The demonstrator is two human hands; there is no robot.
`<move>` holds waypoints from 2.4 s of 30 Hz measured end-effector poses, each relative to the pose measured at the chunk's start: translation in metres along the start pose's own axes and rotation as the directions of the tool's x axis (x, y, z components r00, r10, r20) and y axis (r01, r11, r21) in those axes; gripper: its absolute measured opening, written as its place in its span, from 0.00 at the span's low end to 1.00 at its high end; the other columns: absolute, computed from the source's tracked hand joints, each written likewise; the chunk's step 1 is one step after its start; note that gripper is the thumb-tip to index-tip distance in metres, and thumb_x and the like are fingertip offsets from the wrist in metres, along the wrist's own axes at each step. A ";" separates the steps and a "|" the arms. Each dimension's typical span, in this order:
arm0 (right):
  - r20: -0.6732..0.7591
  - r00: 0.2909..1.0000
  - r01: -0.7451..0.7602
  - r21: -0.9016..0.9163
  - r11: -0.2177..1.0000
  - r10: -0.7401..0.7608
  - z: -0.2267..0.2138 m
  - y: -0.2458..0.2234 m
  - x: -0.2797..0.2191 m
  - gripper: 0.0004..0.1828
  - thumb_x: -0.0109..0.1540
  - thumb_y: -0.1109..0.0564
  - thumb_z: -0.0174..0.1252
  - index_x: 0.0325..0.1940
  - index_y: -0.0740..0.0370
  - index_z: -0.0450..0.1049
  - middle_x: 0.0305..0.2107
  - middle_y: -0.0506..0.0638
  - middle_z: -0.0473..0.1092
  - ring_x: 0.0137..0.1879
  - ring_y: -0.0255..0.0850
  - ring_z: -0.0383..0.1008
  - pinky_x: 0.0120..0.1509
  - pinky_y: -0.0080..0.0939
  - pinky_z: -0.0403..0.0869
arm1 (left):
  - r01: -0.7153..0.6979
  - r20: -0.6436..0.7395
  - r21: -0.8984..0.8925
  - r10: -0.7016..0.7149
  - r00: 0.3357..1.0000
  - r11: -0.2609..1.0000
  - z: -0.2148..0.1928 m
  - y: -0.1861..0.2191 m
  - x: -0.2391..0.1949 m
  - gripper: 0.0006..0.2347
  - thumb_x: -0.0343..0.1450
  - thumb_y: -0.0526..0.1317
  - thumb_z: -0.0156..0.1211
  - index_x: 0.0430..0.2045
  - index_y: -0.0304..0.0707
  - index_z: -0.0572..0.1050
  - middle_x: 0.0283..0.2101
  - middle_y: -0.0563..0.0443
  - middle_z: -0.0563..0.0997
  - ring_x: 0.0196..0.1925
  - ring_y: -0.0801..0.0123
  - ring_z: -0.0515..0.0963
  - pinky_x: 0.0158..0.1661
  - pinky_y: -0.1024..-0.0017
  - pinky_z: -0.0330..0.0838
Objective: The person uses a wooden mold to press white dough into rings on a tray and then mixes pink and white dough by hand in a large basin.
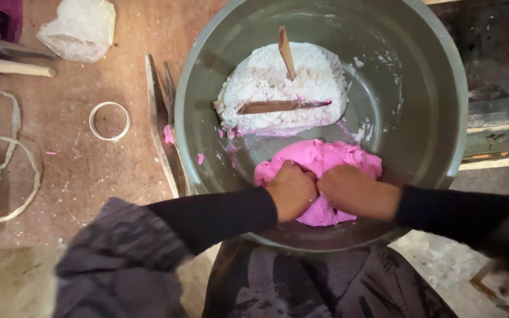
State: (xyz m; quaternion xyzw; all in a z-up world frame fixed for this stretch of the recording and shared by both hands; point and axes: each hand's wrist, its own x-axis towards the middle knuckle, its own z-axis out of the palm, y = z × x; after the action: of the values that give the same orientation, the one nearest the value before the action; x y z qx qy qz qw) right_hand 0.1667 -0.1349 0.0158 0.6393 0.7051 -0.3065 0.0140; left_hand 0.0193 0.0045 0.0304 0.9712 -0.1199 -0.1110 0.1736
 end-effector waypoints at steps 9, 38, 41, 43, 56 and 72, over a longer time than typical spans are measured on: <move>-0.057 0.964 0.264 0.315 0.912 -0.260 -0.055 0.051 -0.045 0.14 0.58 0.56 0.53 0.43 0.68 0.76 0.39 0.66 0.75 0.42 0.58 0.77 0.44 0.54 0.75 | 0.224 0.042 -0.298 -0.222 0.974 0.928 -0.022 -0.061 -0.063 0.26 0.65 0.45 0.61 0.63 0.59 0.75 0.69 0.34 0.66 0.67 0.31 0.64 0.59 0.39 0.60; 0.385 0.855 -0.518 0.672 0.529 0.348 -0.087 -0.064 -0.048 0.46 0.64 0.43 0.54 0.81 0.52 0.42 0.61 0.61 0.71 0.55 0.47 0.81 0.58 0.51 0.79 | 0.363 0.448 -0.842 -0.141 0.883 -0.399 0.012 -0.060 -0.008 0.33 0.72 0.63 0.48 0.58 0.28 0.73 0.57 0.39 0.80 0.55 0.58 0.81 0.58 0.64 0.74; 0.188 0.974 -0.186 0.335 0.924 0.128 -0.082 -0.068 -0.052 0.39 0.58 0.43 0.65 0.67 0.61 0.59 0.51 0.60 0.72 0.44 0.49 0.81 0.53 0.47 0.78 | 0.447 0.504 -0.848 -0.176 0.845 -0.285 0.020 -0.063 -0.005 0.35 0.72 0.65 0.44 0.61 0.32 0.72 0.59 0.42 0.79 0.58 0.61 0.78 0.60 0.66 0.68; 0.178 0.984 -0.020 0.228 0.973 -0.022 -0.066 -0.063 -0.040 0.28 0.55 0.44 0.69 0.50 0.63 0.71 0.34 0.61 0.75 0.42 0.55 0.78 0.46 0.53 0.75 | 0.460 0.506 -0.857 -0.216 0.835 -0.230 0.028 -0.064 -0.001 0.36 0.71 0.66 0.43 0.62 0.32 0.71 0.60 0.42 0.78 0.59 0.62 0.77 0.60 0.66 0.67; 0.379 0.925 -0.109 0.247 0.963 0.007 -0.029 -0.019 0.007 0.30 0.57 0.57 0.56 0.64 0.59 0.66 0.44 0.60 0.74 0.50 0.56 0.76 0.51 0.56 0.74 | 0.416 0.397 -0.909 -0.394 0.829 -0.041 0.034 -0.073 -0.003 0.44 0.65 0.72 0.44 0.60 0.26 0.71 0.62 0.32 0.77 0.64 0.50 0.76 0.63 0.64 0.65; 0.324 0.929 -0.250 0.903 -0.349 0.175 -0.033 0.020 0.043 0.27 0.70 0.44 0.42 0.64 0.64 0.68 0.58 0.55 0.73 0.57 0.44 0.76 0.65 0.48 0.74 | 0.395 0.347 -0.918 -0.428 0.835 0.025 0.003 -0.056 -0.008 0.38 0.67 0.67 0.50 0.55 0.23 0.74 0.62 0.26 0.78 0.62 0.47 0.79 0.58 0.59 0.71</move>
State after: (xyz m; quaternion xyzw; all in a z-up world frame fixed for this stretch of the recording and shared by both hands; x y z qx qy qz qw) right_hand 0.1897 -0.0813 0.0166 0.5000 0.0374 -0.7509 -0.4299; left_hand 0.0222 0.0567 0.0083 0.6206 0.2661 -0.1932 0.7119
